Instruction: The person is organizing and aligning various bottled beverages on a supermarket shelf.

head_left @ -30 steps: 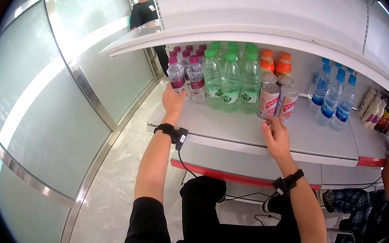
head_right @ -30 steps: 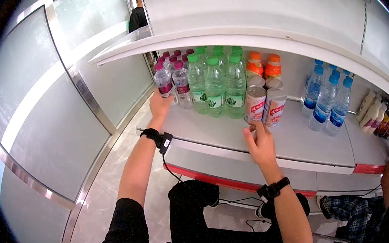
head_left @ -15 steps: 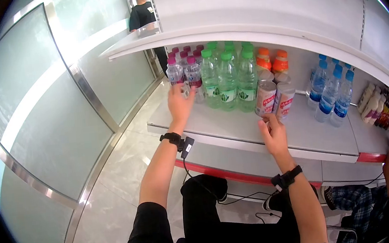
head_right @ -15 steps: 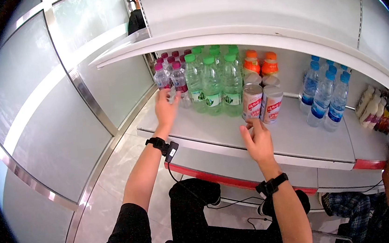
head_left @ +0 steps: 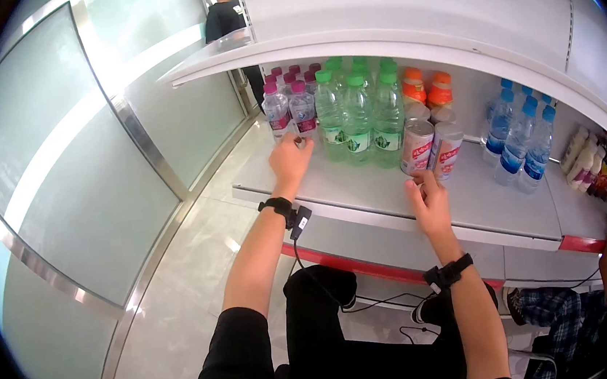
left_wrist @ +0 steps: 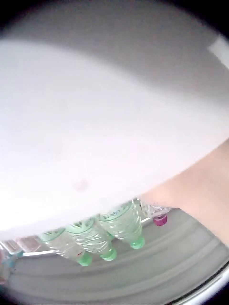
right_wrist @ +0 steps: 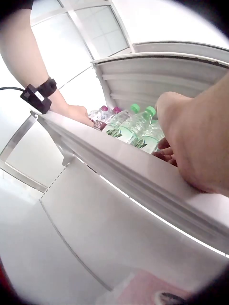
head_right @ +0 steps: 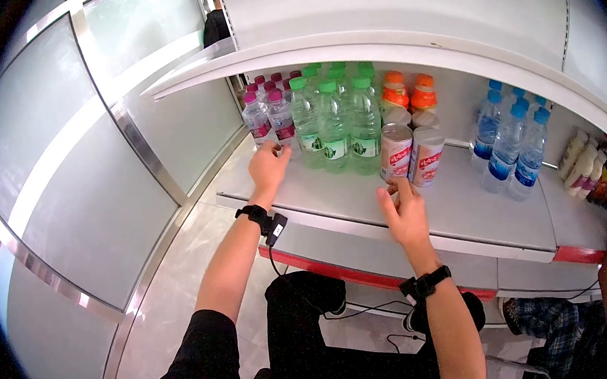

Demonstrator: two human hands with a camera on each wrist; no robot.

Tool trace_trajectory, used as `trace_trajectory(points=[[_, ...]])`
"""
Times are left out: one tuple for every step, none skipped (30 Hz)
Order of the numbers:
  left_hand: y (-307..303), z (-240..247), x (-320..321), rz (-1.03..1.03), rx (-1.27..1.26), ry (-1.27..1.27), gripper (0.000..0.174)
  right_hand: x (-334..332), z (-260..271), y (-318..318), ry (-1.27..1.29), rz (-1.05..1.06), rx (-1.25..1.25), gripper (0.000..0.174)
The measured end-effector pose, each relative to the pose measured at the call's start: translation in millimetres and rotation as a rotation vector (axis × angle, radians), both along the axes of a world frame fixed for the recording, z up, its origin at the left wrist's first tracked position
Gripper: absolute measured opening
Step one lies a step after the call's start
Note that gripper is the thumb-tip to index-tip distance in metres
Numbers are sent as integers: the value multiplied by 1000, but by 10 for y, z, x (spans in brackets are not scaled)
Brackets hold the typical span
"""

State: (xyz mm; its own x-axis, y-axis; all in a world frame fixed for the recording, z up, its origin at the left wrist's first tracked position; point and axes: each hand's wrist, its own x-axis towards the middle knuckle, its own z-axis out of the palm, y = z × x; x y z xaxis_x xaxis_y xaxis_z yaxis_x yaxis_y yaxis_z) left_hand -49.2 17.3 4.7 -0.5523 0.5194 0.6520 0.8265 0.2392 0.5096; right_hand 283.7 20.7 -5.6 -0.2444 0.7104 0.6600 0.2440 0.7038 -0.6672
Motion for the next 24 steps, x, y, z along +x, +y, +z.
trace_trajectory(points=[[12,11,40,-32,44,44,43,-5,12,2,3,2,5,30],[18,23,70,-35,47,48,43,0,16,-3,4,-2,3,30],[11,35,111,-22,44,111,46,10,14,-8,3,-7,-2,30],[-4,36,149,-8,40,171,49,16,2,-6,1,-10,-4,30],[1,24,154,-10,41,167,49,12,-15,5,2,-12,5,30],[14,15,142,23,23,172,53,9,-20,12,3,-14,14,29],[31,14,127,55,7,179,57,10,-17,12,1,-15,17,29],[51,15,113,55,9,179,57,8,-15,11,2,-11,11,29],[45,45,122,51,-86,149,57,6,-13,11,2,-8,4,29],[35,71,131,48,-184,119,57,7,-6,7,0,-9,4,29],[32,96,144,48,-185,118,57,8,4,-1,13,-2,-2,29],[25,115,160,54,-210,98,58,3,7,-18,23,7,-10,29],[15,124,168,63,-234,76,59,5,13,-25,20,10,-14,29],[10,127,167,66,-236,74,59,14,22,-21,10,12,-21,33],[20,111,154,102,-212,40,60,21,26,-19,0,14,-28,37],[23,97,143,137,-187,6,61,21,24,-21,-3,16,-27,37],[23,74,128,137,-185,5,61,21,23,-20,-10,1,-23,36],[36,39,99,125,-113,0,63,22,27,-11,-18,-15,-17,36],[61,16,69,112,-39,-5,64,19,22,6,-18,-16,-13,36],[87,-8,37,110,-37,-5,64,16,-2,20,-11,-12,-11,35],[96,-22,18,78,-18,-41,65,15,-4,13,-6,-8,-12,34],[103,-38,-2,45,-1,-77,66,22,-1,7,-6,-9,-14,34],[106,-55,-26,45,-3,-78,66,28,9,-1,-8,-7,-8,33],[102,-62,-38,6,45,-90,63,30,16,-6,-10,-4,-3,32]])
